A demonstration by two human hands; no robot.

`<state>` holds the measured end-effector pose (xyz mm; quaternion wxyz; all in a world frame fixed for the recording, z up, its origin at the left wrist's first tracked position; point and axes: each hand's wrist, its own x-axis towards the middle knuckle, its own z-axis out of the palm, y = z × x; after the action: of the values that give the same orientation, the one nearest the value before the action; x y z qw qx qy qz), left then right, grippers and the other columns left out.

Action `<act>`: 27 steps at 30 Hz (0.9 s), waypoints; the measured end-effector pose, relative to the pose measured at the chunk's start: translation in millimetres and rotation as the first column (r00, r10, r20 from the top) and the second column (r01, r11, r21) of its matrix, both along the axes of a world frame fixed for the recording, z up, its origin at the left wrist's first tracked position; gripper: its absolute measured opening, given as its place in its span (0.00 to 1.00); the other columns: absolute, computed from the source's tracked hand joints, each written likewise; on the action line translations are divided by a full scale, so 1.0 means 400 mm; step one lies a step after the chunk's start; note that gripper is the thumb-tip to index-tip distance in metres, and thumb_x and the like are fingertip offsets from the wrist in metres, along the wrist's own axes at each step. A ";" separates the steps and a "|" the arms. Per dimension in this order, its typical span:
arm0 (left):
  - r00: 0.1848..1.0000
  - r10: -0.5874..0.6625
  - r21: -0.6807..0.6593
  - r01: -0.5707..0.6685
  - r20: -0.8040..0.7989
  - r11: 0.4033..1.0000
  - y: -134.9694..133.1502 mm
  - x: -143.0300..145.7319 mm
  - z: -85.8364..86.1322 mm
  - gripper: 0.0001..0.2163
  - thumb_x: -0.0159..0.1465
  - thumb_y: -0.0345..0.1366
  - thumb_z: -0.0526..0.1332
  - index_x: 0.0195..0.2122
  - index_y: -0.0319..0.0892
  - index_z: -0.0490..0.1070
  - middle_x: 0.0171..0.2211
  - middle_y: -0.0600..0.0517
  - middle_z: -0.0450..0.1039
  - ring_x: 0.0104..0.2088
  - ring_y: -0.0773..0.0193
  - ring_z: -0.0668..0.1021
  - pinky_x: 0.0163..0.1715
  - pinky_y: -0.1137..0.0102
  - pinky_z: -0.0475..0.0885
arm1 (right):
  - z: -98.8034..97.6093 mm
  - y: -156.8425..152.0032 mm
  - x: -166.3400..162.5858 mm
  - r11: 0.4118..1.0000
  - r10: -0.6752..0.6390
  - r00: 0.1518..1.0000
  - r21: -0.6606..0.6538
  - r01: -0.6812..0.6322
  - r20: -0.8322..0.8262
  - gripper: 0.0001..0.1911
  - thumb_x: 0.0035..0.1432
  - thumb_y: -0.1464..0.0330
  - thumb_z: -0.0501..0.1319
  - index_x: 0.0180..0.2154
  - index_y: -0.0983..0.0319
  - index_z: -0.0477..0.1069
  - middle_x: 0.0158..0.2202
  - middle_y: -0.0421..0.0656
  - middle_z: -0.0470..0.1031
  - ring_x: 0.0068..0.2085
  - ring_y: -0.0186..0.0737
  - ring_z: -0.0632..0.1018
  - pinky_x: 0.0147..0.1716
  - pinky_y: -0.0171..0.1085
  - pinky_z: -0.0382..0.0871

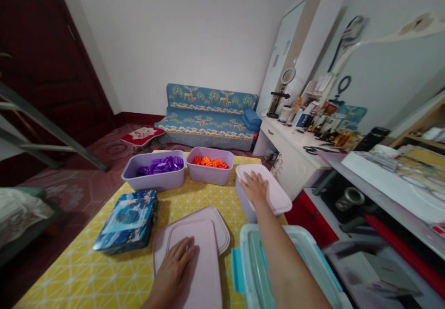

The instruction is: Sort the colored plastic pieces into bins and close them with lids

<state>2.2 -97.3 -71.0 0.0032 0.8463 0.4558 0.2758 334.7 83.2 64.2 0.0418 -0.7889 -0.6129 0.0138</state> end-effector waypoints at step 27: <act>0.864 0.047 -0.242 0.088 0.501 0.966 0.004 -0.020 0.048 0.17 0.69 0.31 0.51 0.55 0.45 0.74 0.55 0.43 0.74 0.56 0.57 0.76 0.55 0.59 0.74 | 0.108 -0.339 -0.308 0.855 0.518 0.733 0.245 -0.457 -0.441 0.24 0.63 0.64 0.54 0.59 0.59 0.70 0.62 0.47 0.70 0.62 0.43 0.70 0.64 0.45 0.60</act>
<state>-5.8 -95.9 -51.7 0.2341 0.7424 0.4619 0.4252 211.6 -52.3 107.6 0.2383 -0.5663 -0.7664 0.1875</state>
